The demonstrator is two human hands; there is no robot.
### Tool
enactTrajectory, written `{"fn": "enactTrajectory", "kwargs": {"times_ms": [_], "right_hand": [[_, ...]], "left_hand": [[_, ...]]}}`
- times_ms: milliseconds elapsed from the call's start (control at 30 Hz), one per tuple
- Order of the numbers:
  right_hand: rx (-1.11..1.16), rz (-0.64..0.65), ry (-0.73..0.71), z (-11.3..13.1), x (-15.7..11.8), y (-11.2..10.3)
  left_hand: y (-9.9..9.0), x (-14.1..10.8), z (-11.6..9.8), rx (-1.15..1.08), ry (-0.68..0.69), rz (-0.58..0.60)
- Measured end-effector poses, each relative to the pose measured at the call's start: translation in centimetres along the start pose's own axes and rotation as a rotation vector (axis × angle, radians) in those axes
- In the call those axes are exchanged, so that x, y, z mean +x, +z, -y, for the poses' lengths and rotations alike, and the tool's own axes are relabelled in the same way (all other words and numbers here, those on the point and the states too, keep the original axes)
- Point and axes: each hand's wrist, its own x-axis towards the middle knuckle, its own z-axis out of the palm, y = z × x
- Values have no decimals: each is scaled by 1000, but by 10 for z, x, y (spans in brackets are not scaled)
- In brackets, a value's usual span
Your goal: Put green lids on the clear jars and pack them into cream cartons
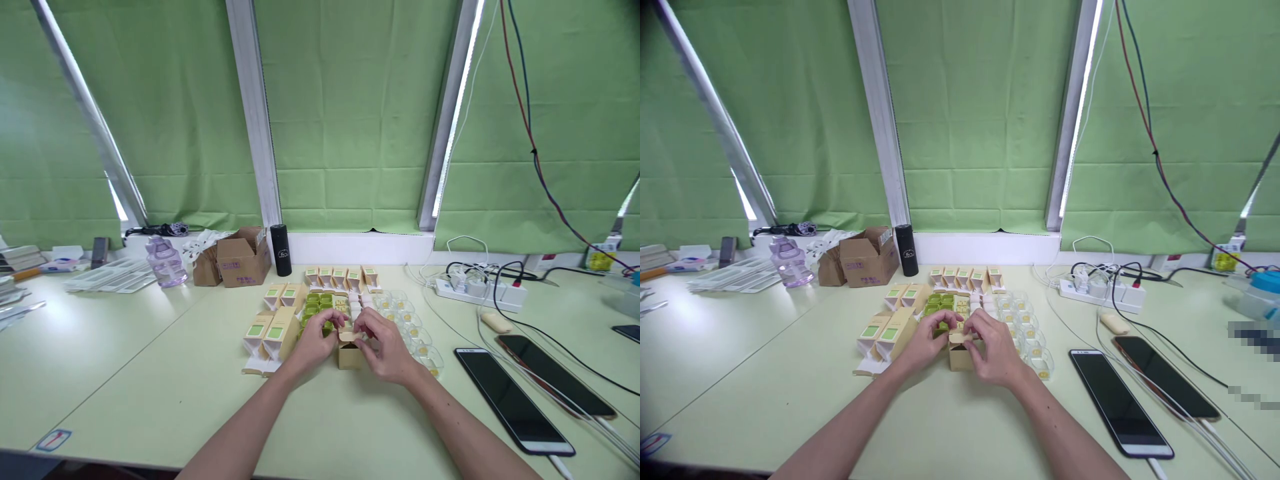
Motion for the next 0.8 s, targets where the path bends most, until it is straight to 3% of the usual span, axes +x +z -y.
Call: {"fn": "enactTrajectory", "kwargs": {"times_ms": [300, 800], "right_hand": [[-31, 47, 24, -1, 0, 0], [-20, 69, 13, 3, 0, 0]], "left_hand": [[-3, -2, -9, -15, 0, 25], [-5, -6, 2, 75, 40, 88]]}}
